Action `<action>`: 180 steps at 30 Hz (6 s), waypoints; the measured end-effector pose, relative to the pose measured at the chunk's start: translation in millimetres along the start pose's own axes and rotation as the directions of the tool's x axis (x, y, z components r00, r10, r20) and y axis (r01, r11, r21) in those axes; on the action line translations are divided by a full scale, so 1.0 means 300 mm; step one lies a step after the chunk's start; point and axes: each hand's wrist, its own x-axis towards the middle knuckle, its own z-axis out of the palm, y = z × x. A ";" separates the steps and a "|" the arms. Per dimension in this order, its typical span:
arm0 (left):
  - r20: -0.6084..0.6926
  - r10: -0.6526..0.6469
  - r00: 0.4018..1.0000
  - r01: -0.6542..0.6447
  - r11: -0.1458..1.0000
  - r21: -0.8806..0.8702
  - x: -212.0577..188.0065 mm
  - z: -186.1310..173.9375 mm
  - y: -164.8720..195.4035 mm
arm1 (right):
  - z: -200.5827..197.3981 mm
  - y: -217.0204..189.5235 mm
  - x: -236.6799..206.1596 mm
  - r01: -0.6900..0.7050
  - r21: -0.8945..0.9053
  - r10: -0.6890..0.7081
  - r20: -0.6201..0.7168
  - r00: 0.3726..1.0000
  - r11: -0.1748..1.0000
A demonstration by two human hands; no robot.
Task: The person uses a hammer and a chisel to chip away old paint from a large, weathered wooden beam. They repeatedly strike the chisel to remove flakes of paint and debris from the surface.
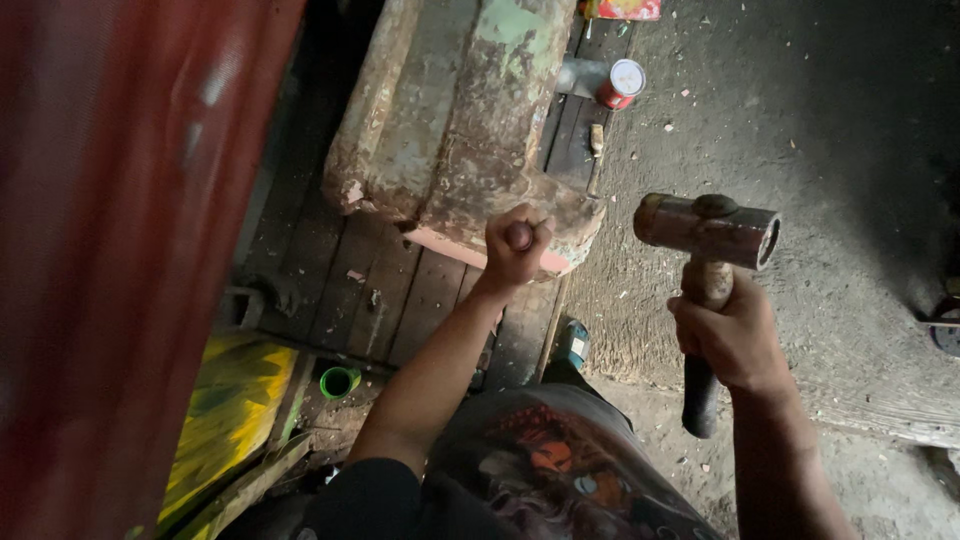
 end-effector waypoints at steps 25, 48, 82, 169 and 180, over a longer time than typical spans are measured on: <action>0.200 0.111 0.973 -0.125 0.990 0.061 -0.012 0.059 -0.219 | 0.060 -0.157 -0.019 0.126 -0.235 -0.147 -0.074 0.986 0.964; -0.110 -0.088 0.990 0.090 0.996 0.010 -0.002 -0.014 -0.089 | -0.024 0.120 0.092 -0.087 -0.074 0.080 -0.103 0.992 0.993; 0.130 0.038 0.991 -0.064 0.977 0.205 -0.084 0.122 -0.171 | -0.014 -0.138 0.001 0.188 -0.248 -0.193 0.001 0.981 0.950; -0.202 -0.016 0.979 0.032 0.997 0.077 0.014 0.081 -0.019 | -0.065 0.035 -0.028 0.005 0.100 -0.003 -0.024 1.000 0.995; -0.074 0.007 0.997 -0.006 1.000 0.020 -0.016 0.097 -0.075 | -0.066 0.016 -0.052 0.009 0.079 -0.005 -0.045 0.999 0.997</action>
